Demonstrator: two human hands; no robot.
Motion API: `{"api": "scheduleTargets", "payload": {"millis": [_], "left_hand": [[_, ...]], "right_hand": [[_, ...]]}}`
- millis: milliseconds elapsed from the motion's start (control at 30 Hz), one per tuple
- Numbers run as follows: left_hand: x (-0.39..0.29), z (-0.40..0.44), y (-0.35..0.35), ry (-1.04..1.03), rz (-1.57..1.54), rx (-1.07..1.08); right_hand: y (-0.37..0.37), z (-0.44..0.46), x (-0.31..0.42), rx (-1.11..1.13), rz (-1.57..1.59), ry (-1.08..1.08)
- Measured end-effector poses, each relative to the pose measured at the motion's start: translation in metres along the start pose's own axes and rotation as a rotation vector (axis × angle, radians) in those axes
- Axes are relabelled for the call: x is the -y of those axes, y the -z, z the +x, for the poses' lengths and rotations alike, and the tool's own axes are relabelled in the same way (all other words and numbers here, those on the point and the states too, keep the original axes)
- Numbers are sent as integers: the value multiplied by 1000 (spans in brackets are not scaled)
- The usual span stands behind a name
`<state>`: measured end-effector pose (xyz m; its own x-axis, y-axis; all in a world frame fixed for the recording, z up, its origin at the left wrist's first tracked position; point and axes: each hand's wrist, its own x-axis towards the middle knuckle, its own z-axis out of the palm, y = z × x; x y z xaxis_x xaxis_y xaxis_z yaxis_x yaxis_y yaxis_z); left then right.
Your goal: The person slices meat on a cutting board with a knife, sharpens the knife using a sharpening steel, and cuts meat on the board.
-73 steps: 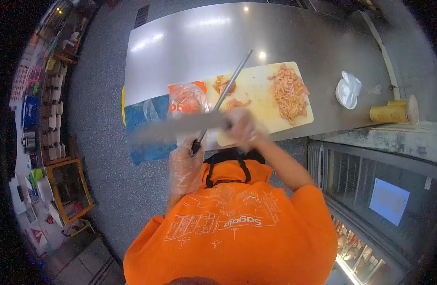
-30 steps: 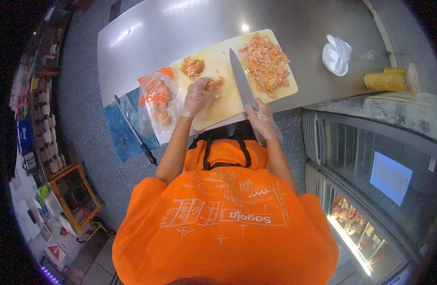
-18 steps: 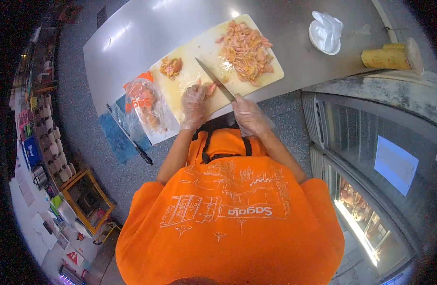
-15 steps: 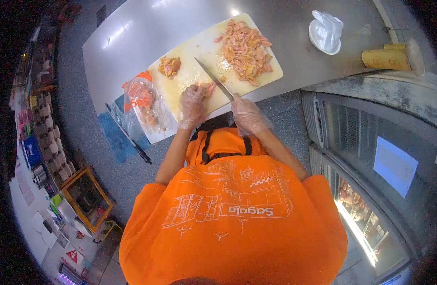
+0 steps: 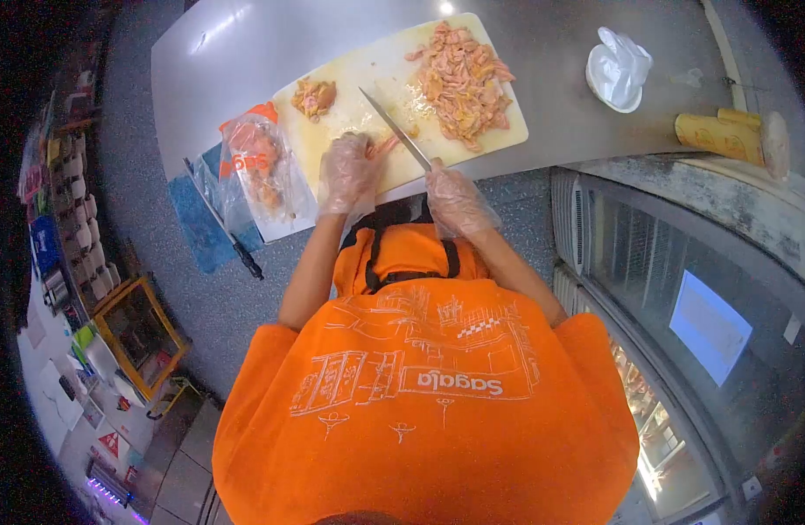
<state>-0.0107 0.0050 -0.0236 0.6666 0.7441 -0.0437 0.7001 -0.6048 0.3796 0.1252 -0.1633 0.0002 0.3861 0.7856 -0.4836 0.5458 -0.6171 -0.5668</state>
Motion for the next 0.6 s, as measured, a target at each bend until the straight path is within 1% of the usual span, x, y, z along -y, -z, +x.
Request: {"api": "scheduleTargets", "payload": {"millis": [33,133,233,333,433,467,533,567,600], "left_hand": [[1,5,4,17,1,46],[15,9,2,6,97,29],[33,6,4,97,-101,-31],[49,0,5,211,-191,-45],[54,-2,6,131,-271,-164],[52,-5,5,117,-266,-109],[23,-15,23,90,-256,8],[-2,-14,44,262,-447,106],[8,-15,29,233,-448,59]], "right_hand": [[-1,0,-1,-11,-16,0],[-5,-6,3,-25,-12,-10],[-12,-6,0,-56,1,-10],[-12,-8,6,-64,-2,-51],[-5,-11,20,-65,-14,-79],[-6,-11,24,-61,-20,-80],[-21,-10,31,-119,64,-16],[-28,-7,34,-150,102,19],[-34,-3,35,-131,79,15]]}}
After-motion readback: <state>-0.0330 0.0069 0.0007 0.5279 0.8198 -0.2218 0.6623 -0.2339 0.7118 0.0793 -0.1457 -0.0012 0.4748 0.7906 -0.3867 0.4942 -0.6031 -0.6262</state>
